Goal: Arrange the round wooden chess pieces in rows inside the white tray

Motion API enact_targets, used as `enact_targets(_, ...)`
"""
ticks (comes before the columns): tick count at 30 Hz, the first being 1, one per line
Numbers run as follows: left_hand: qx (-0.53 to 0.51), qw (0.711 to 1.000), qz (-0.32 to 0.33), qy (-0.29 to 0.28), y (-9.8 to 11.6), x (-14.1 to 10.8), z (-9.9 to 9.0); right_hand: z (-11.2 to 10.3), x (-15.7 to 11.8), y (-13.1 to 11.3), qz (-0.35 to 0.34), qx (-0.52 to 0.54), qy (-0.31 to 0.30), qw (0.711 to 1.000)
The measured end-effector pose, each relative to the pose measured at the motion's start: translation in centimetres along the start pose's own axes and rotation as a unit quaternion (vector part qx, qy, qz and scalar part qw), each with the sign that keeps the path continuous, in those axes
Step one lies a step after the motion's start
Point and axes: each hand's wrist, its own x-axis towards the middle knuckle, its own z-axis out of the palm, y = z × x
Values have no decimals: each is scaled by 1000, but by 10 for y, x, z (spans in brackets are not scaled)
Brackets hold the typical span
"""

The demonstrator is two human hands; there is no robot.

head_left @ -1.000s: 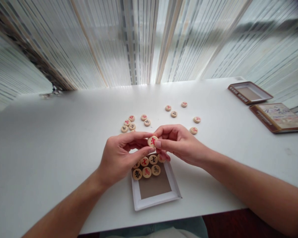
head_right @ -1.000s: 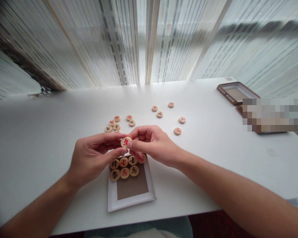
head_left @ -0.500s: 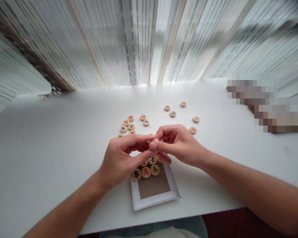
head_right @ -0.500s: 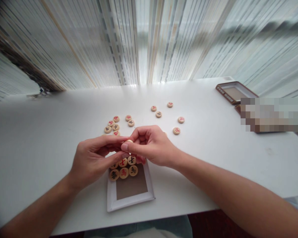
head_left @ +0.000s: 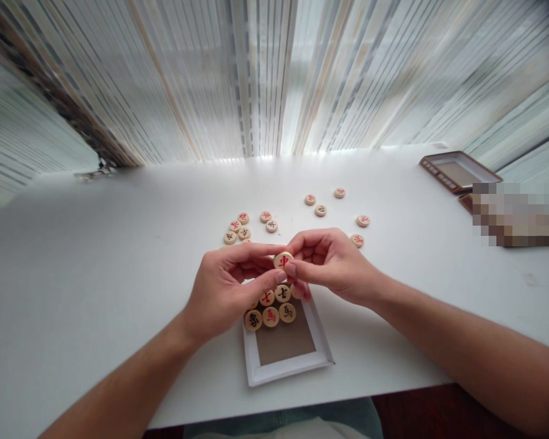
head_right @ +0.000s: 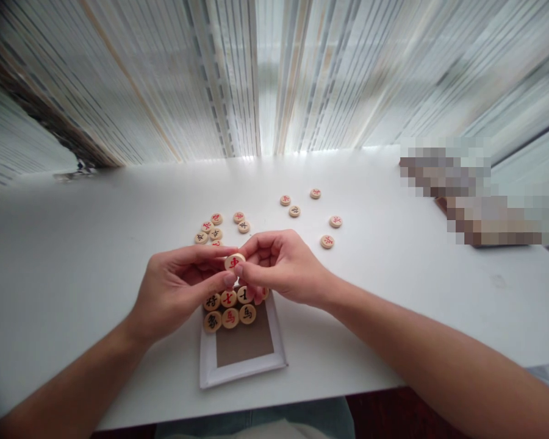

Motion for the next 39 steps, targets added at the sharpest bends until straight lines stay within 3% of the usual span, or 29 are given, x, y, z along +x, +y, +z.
enact_targets(11,4,1000,7,26,2,2,0,3,0,0,-24,-24,10,999)
enact_targets(17,55,995,72,32,-4,1,-2,2,0,1,-97,-70,25,993)
enact_targets(24,134,981,134,51,-8,-1,-3,4,-1,-2,-123,-123,36,984)
enact_targets(34,144,972,139,122,-6,-2,-2,6,-2,-2,-126,-128,35,983)
enact_targets(39,130,974,141,120,-5,-2,-2,6,-1,-2,-129,-137,35,981)
